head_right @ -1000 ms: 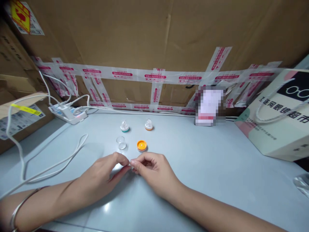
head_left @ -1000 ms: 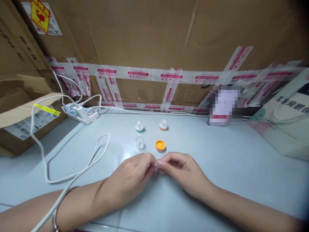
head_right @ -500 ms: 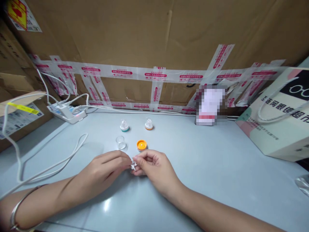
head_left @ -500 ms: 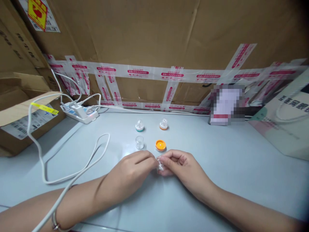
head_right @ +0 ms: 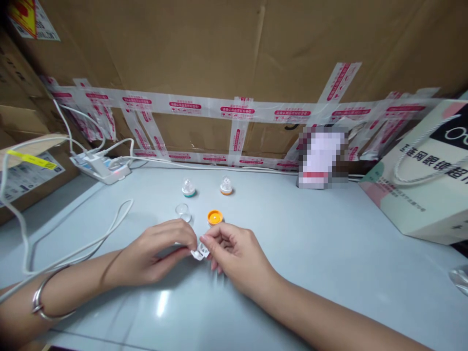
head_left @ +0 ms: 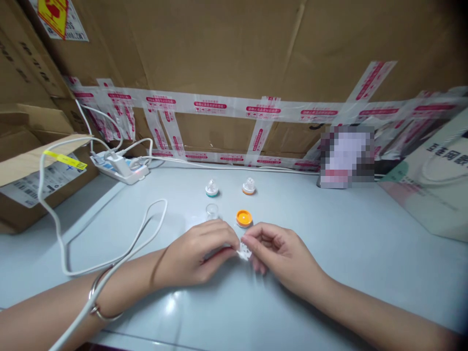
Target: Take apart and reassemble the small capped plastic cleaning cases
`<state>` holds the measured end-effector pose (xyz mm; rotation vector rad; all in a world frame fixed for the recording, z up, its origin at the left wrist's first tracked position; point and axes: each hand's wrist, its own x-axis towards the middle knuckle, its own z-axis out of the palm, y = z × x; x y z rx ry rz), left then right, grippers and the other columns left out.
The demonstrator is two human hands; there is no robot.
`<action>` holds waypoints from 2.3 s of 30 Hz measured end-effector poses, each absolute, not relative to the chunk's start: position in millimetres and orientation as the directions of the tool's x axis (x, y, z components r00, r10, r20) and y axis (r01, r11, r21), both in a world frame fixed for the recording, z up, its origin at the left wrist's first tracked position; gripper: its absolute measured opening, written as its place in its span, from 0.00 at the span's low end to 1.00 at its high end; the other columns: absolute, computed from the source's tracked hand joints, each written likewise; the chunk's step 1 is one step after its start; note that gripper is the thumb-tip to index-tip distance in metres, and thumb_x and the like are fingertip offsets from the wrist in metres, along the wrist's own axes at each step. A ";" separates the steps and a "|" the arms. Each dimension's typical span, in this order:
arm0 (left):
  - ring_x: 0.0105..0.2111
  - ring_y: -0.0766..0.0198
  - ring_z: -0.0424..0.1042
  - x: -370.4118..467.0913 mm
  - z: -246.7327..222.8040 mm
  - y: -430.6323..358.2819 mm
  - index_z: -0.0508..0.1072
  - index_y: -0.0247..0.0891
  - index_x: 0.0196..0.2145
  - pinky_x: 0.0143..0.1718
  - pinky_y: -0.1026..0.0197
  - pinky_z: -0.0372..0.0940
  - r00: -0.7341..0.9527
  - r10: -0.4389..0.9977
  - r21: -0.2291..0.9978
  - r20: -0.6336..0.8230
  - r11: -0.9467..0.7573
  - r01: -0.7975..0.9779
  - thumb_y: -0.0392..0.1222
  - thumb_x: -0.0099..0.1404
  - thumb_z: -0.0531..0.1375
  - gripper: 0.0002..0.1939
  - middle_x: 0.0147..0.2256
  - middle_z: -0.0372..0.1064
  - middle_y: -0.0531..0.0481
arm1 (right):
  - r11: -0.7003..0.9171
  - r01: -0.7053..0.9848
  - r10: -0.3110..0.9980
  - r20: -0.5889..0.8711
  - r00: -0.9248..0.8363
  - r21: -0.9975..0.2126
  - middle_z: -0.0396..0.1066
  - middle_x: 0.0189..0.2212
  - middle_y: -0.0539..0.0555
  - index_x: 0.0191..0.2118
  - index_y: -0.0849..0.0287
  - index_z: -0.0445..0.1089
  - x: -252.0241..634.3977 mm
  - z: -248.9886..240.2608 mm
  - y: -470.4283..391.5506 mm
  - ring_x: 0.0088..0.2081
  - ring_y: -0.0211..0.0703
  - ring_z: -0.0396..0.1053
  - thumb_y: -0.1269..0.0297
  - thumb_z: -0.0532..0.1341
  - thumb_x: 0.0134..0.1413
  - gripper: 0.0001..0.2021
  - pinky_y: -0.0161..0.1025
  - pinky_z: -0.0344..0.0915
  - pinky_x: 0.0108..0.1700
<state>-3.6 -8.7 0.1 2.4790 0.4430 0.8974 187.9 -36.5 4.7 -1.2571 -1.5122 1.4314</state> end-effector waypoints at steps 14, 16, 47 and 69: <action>0.31 0.69 0.68 3.3 8.0 -15.9 0.69 0.33 0.32 0.35 0.68 0.64 0.685 0.714 0.884 0.145 -0.405 0.234 0.34 0.64 0.55 0.04 0.29 0.69 0.51 | 0.105 0.331 0.962 0.012 -0.272 -0.938 0.68 0.24 0.49 0.28 0.60 0.67 192.7 6.1 -37.8 0.26 0.35 0.64 0.67 0.59 0.49 0.03 0.33 0.61 0.29; 0.31 0.68 0.68 2.8 9.6 -16.5 0.69 0.34 0.32 0.37 0.66 0.64 0.699 0.699 0.872 0.146 -0.425 0.243 0.34 0.63 0.55 0.04 0.30 0.69 0.50 | 0.095 0.334 0.975 0.020 -0.223 -0.938 0.66 0.23 0.48 0.27 0.59 0.65 194.1 7.2 -36.2 0.24 0.34 0.62 0.66 0.59 0.48 0.04 0.32 0.60 0.27; 0.60 0.47 0.51 4.9 -4.6 -47.4 0.55 0.33 0.59 0.58 0.46 0.54 0.870 0.447 0.187 0.208 -0.891 0.413 0.56 0.66 0.50 0.31 0.59 0.56 0.39 | 0.397 0.623 0.909 0.195 -0.368 -0.674 0.67 0.40 0.55 0.46 0.56 0.68 218.4 -6.3 6.0 0.39 0.43 0.65 0.62 0.64 0.47 0.18 0.40 0.64 0.41; 0.63 0.47 0.44 6.0 -14.2 -10.6 0.47 0.36 0.63 0.60 0.43 0.48 0.810 0.578 0.301 0.102 -0.794 0.528 0.60 0.65 0.48 0.36 0.63 0.43 0.39 | 0.227 0.697 0.966 0.068 -0.248 -0.680 0.67 0.30 0.53 0.36 0.60 0.70 259.1 0.4 -0.3 0.29 0.40 0.65 0.63 0.61 0.44 0.11 0.37 0.64 0.32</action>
